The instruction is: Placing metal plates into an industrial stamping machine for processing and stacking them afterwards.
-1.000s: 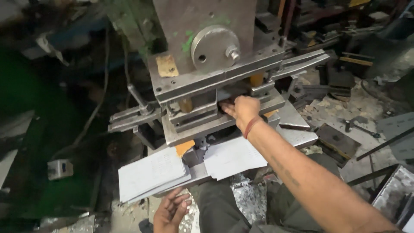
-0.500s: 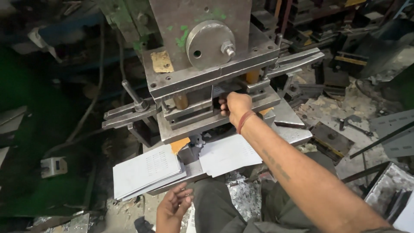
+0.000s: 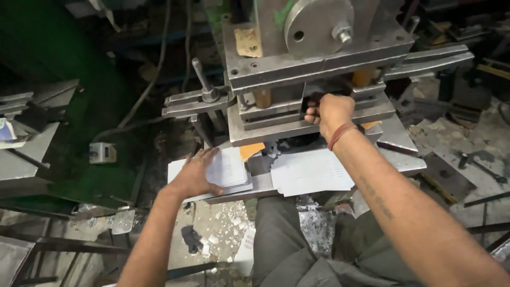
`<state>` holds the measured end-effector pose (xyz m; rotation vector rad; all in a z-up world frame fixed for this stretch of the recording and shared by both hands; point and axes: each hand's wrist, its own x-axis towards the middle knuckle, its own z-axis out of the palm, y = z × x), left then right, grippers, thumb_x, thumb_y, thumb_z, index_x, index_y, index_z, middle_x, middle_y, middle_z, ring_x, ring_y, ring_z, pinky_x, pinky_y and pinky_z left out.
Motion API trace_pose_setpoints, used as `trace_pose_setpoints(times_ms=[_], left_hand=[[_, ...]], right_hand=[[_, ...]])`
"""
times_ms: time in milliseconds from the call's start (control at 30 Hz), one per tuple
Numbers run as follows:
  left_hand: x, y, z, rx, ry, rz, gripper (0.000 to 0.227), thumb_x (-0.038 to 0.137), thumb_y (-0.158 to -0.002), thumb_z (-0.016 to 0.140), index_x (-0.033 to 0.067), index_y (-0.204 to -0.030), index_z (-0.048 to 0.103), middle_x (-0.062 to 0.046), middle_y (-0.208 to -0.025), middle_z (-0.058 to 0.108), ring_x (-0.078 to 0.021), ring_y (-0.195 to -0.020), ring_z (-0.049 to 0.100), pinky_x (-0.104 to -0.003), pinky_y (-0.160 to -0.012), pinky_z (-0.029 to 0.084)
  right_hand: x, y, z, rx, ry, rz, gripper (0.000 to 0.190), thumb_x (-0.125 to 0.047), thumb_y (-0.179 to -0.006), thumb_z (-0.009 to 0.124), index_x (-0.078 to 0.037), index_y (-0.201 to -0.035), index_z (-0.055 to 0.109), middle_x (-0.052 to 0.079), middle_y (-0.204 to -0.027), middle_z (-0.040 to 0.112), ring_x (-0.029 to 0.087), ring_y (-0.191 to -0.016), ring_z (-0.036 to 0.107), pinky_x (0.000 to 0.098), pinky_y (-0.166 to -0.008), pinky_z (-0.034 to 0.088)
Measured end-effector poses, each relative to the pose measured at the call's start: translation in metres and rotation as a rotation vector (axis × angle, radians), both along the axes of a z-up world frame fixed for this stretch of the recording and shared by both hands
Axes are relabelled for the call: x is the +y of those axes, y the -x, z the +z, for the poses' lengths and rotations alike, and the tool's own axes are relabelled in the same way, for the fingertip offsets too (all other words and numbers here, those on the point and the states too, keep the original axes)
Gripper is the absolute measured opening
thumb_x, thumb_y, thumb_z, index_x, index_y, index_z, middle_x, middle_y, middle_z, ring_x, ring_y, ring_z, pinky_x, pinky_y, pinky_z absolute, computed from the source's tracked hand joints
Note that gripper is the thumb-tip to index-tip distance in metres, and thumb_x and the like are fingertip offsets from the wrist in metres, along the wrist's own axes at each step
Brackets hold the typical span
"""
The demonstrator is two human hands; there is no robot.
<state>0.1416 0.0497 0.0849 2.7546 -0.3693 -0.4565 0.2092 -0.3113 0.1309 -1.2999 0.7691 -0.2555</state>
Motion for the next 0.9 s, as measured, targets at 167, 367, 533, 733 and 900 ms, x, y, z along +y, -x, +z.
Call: trace_pose_setpoints(times_ms=[167,367,533,733,900], left_hand=[[-0.001,0.0,0.013,-0.066,-0.163,-0.004,0.129,0.042,-0.043,0.106,0.0216,-0.153,0.041,-0.013,-0.15,0.055,-0.0296,-0.149,0.041,-0.057,-0.129,0.018],[0.004,0.014,0.017,-0.306,-0.133,0.1,0.109,0.041,-0.044,0.104,0.0235,-0.135,0.047,-0.007,-0.126,0.063,-0.0306,-0.13,0.056,-0.052,-0.122,0.028],[0.022,0.039,0.031,-0.355,-0.025,0.256,0.031,0.042,-0.076,0.085,0.0365,-0.104,0.072,0.008,-0.099,0.077,-0.0221,-0.107,0.072,-0.039,-0.101,0.052],[0.018,0.104,0.058,-0.195,0.613,0.585,0.024,0.002,-0.088,0.075,-0.005,-0.111,0.073,-0.017,-0.089,0.076,-0.0226,-0.072,0.069,-0.033,-0.068,0.056],[0.011,0.13,0.031,-0.139,0.977,0.653,0.018,-0.014,-0.088,0.069,-0.0123,-0.106,0.071,-0.023,-0.084,0.075,-0.0251,-0.069,0.064,-0.032,-0.066,0.049]], right_hand=[[-0.003,-0.001,-0.003,0.015,0.011,0.034,0.025,-0.007,-0.094,0.035,0.002,-0.095,0.059,0.011,-0.062,0.067,0.021,-0.042,0.069,0.0274,-0.037,0.062],[0.01,0.006,0.012,-0.028,-0.063,-0.002,0.028,-0.007,-0.096,0.035,0.008,-0.1,0.057,0.016,-0.07,0.069,0.024,-0.045,0.07,0.0319,-0.036,0.065],[-0.001,0.015,0.007,-0.067,-0.151,-0.042,0.03,-0.009,-0.096,0.034,0.008,-0.103,0.057,0.016,-0.072,0.066,0.022,-0.046,0.069,0.0333,-0.035,0.066],[-0.014,0.159,0.001,-0.342,-0.099,0.485,0.035,-0.007,-0.106,0.046,0.0,-0.078,0.065,0.013,-0.071,0.065,0.02,-0.062,0.061,0.0324,-0.064,0.055],[-0.022,0.219,-0.072,-0.199,-0.304,0.354,0.023,-0.004,-0.103,0.05,0.009,-0.115,0.065,0.019,-0.082,0.069,0.026,-0.068,0.067,0.0363,-0.065,0.059]])
